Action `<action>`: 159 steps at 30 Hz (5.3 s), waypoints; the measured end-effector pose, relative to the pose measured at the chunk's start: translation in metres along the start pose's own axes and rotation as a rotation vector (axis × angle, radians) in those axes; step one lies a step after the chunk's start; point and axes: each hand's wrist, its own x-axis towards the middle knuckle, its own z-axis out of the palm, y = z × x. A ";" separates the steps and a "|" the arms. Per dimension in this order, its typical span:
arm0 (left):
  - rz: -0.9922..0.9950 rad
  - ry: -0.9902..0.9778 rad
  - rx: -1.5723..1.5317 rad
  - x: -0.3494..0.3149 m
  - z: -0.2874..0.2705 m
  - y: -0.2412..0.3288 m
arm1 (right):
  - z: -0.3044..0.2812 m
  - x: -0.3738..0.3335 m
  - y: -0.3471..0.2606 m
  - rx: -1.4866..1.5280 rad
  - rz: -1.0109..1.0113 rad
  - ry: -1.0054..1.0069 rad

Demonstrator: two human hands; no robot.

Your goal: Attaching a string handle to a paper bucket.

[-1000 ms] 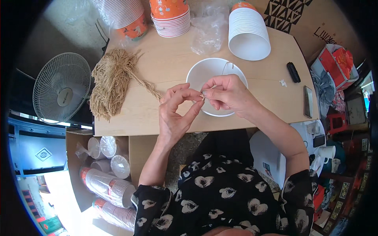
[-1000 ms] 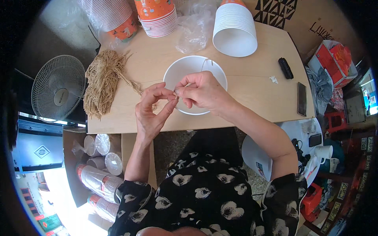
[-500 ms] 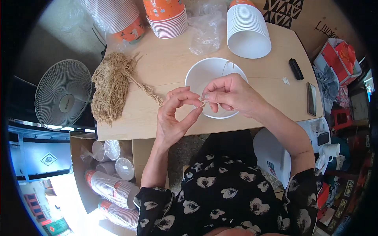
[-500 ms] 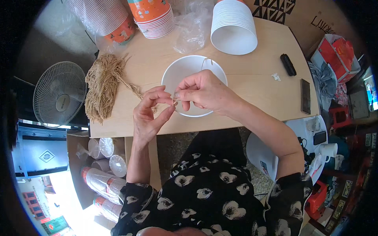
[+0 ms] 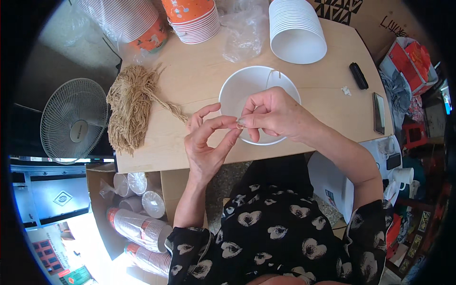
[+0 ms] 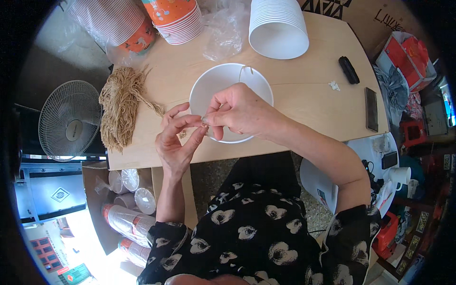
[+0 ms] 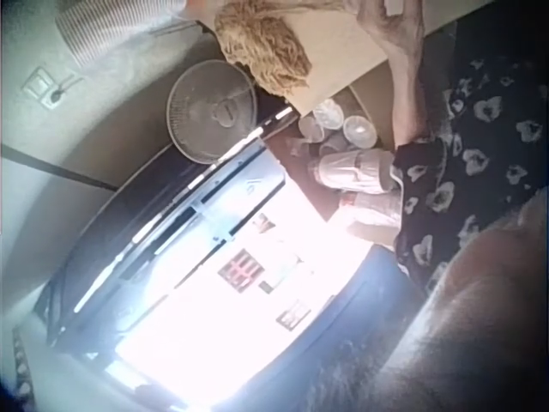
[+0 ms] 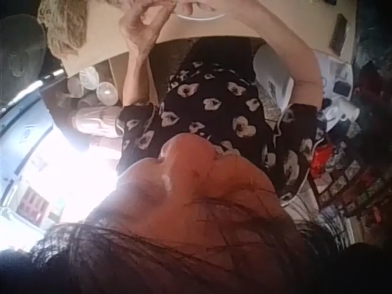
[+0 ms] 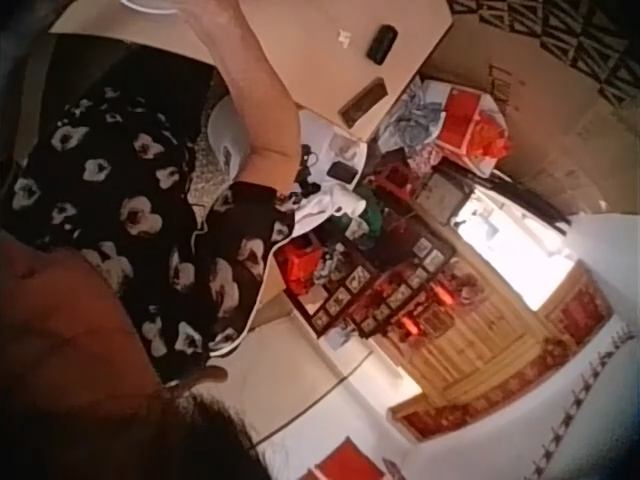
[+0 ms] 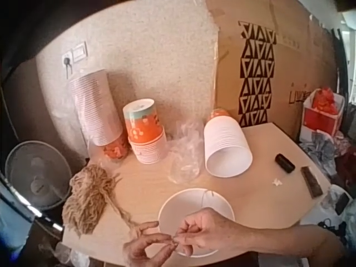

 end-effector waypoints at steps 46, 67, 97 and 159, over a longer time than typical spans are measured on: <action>-0.154 -0.194 -0.096 0.010 -0.017 0.004 | 0.032 -0.021 0.033 -0.888 -0.785 0.529; -0.143 -0.197 -0.006 0.011 -0.017 0.011 | 0.031 -0.021 0.031 -0.545 -0.545 0.392; -0.087 -0.142 -0.010 0.006 -0.009 0.006 | 0.023 -0.022 0.022 -0.198 -0.305 0.262; 0.022 -0.084 -0.021 0.004 -0.007 -0.001 | 0.007 -0.010 0.014 -0.344 -0.307 0.089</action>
